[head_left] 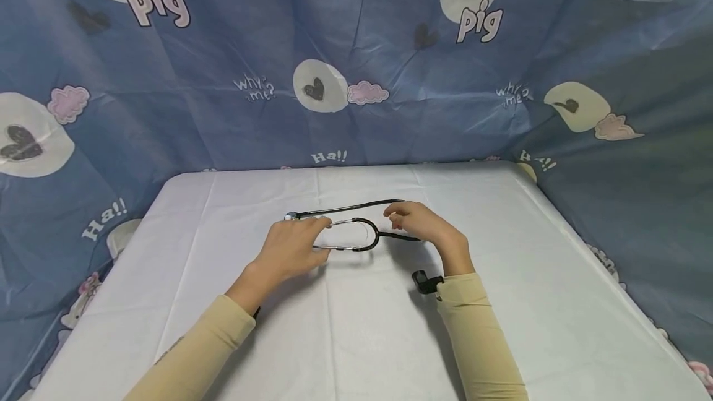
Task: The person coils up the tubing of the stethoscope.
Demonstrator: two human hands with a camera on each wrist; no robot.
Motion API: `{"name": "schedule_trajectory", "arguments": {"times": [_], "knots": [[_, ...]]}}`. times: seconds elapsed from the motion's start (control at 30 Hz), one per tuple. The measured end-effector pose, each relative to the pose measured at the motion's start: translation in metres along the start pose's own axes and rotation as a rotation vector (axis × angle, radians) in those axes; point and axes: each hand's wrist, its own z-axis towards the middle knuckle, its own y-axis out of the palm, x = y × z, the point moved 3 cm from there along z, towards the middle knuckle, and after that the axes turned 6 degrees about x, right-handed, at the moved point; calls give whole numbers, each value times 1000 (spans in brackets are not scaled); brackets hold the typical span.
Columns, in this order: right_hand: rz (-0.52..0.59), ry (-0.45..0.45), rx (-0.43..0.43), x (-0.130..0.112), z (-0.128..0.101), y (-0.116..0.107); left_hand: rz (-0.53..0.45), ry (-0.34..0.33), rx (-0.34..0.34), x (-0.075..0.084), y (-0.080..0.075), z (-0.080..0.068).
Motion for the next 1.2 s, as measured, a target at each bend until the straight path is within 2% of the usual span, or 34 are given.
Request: {"name": "schedule_trajectory", "arguments": {"times": [0.13, 0.3, 0.43, 0.57, 0.73, 1.03, 1.2], "knots": [[1, 15, 12, 8, -2, -5, 0, -41, 0, -9, -8, 2], [46, 2, 18, 14, -3, -12, -43, -151, -29, -22, -19, 4], [58, -18, 90, 16, -4, -17, -110, -210, -36, -29, -24, 5], [101, -28, 172, 14, -3, -19, -170, -224, -22, -30, -27, 3], [115, -42, 203, 8, -2, -15, -223, -212, 28, -28, -27, 2], [-4, -66, 244, -1, 2, -5, -295, -232, 48, -24, -29, 3], [-64, -78, 236, -5, 6, 4, -358, -259, 23, -21, -30, 7]]}}
